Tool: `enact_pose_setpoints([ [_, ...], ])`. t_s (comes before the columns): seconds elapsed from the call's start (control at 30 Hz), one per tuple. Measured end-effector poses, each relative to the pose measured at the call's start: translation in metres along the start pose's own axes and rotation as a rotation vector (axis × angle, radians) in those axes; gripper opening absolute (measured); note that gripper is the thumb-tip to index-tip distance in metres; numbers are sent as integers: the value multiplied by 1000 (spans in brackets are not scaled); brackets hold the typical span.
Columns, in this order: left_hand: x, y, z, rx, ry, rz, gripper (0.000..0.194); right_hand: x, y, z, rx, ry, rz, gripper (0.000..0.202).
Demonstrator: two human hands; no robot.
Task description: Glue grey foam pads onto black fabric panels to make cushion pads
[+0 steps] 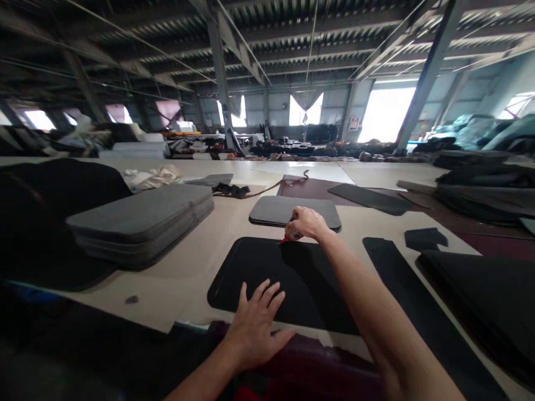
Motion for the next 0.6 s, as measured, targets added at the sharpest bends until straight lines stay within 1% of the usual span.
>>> enact_pose_setpoints([
  [0.17, -2, 5, -2, -75, -4, 32, 76, 30, -19, 58, 37, 106, 15, 30],
  [0.37, -1, 3, -4, -56, -20, 50, 71, 71, -38, 124, 48, 281, 37, 35],
  [0.5, -2, 0, -3, -60, -49, 38, 68, 93, -45, 160, 48, 348, 69, 36],
  [0.6, -2, -4, -1, -62, -53, 2, 65, 105, -45, 181, 31, 375, 87, 37],
])
Point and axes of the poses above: each hand's wrist, its own x-axis away from the middle knuckle, its own y-axis out of the palm, z = x × y, the point moved 7 cm from there along -x, towards the middle knuckle, and after that the axes turned 7 degrees about -z, right-handed, at the moved point
